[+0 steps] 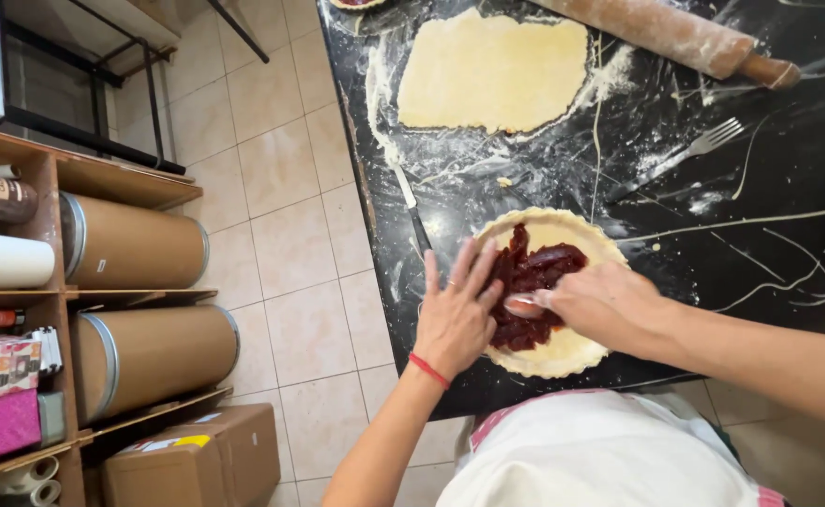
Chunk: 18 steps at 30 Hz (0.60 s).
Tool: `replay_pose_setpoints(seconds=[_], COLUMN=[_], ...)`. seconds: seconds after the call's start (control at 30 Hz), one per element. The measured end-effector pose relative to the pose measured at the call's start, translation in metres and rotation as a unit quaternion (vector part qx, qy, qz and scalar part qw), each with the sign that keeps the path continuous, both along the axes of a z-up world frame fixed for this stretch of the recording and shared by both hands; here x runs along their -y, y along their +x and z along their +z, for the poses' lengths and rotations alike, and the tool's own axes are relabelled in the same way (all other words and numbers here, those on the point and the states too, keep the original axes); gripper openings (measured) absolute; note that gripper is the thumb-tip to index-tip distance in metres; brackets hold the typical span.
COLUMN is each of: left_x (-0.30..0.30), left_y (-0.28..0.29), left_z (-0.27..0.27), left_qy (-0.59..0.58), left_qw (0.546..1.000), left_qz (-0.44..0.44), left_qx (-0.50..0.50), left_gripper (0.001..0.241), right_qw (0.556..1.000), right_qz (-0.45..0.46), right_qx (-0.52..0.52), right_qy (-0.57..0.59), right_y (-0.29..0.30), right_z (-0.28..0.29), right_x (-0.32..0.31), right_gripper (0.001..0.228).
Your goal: Spreading fruit jam evenly onto a pie crust within a tart pan using a spoon.
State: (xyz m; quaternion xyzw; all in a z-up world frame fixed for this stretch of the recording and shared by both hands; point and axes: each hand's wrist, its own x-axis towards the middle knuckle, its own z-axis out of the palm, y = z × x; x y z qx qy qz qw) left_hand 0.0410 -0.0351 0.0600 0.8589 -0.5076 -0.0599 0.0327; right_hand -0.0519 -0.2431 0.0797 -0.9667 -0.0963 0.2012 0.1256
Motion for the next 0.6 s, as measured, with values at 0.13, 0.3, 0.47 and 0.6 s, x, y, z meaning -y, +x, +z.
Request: replay_pose_setpoints(seconds=[0.13,0.3,0.47,0.6], left_x=[-0.006,0.005,0.009,0.018], left_y=[-0.013,-0.01,0.008,0.046], left_z=[-0.011,-0.006,0.012,-0.016], left_qy=[0.055,0.091,0.076,-0.143], left_qw=[0.997,0.988,0.994,0.964], left_qz=[-0.045,-0.091,-0.069,-0.034], left_qx=[0.01,0.082,-0.045,-0.22], left_gripper=[0.055,0.06,0.038,0.039], right_qw=[0.999,0.998,0.999,0.992], right_qz=[0.006,-0.036,0.006,0.084], right_qx=[-0.028,-0.046,-0.043,0.009], right_qy=[-0.015,0.027,-0.02,-0.095], right_y=[-0.009,-0.032,-0.035,-0.042], right_z=[-0.003,-0.005,0.033,0.028], right_x=[-0.024,-0.017,-0.001,0.002], right_gripper=[0.024,0.033,0.027,0.032])
